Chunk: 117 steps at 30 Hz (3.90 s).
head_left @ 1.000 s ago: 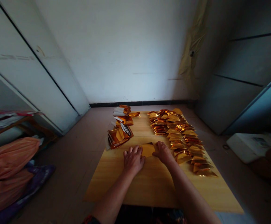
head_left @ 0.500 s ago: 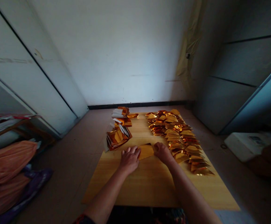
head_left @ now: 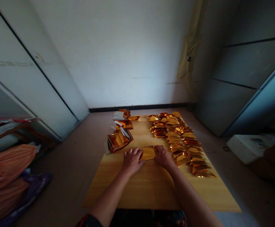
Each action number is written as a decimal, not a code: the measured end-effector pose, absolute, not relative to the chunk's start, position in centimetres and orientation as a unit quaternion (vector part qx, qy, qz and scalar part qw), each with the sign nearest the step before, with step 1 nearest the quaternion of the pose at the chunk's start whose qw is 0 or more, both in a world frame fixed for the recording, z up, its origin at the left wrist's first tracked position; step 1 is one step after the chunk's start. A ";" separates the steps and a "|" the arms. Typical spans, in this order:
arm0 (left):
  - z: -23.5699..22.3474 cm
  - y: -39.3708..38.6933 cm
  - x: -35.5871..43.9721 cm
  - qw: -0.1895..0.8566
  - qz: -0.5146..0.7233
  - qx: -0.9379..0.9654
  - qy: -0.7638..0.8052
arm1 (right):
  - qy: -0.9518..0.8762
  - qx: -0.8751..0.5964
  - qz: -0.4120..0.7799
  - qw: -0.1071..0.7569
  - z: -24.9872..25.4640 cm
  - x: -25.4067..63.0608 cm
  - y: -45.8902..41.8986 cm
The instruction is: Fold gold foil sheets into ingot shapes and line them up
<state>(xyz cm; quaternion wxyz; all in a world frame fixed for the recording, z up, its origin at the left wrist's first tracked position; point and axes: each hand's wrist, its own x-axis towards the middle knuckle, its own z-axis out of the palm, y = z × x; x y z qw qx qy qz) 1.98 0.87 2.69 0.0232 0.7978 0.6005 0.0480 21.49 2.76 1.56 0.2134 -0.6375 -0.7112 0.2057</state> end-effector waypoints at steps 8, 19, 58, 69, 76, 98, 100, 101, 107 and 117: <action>2.0 1.7 2.1 -0.002 0.093 0.819 0.566 | -0.720 -0.626 0.214 0.208 2.1 21.3 2.3; 1.8 1.5 2.2 -0.012 0.108 0.818 0.566 | -0.744 -0.639 0.138 0.138 2.7 20.7 2.0; -0.3 2.0 1.2 -0.030 0.187 0.796 0.575 | -0.779 -0.605 0.069 0.150 1.7 20.7 1.3; -1.6 2.1 0.5 -0.040 0.336 0.788 0.514 | -0.801 -0.545 0.036 0.246 0.1 21.2 1.8; -1.7 1.9 0.1 -0.015 0.332 0.803 0.495 | -0.815 -0.485 0.061 0.311 -0.4 21.3 2.1; -1.3 2.0 0.5 -0.026 0.310 0.819 0.481 | -0.808 -0.480 0.059 0.336 -0.8 21.3 2.2; -1.3 2.1 0.6 -0.028 0.290 0.823 0.487 | -0.804 -0.500 0.058 0.317 -0.7 21.2 2.3; -1.3 2.2 0.7 -0.027 0.275 0.826 0.492 | -0.802 -0.509 0.055 0.308 -0.7 21.2 2.3; -1.0 2.2 1.1 -0.019 0.220 0.823 0.523 | -0.798 -0.530 0.032 0.284 0.1 21.0 2.4; -0.7 2.5 1.0 0.039 0.248 0.811 0.529 | -0.802 -0.492 0.143 0.307 -0.3 21.6 2.9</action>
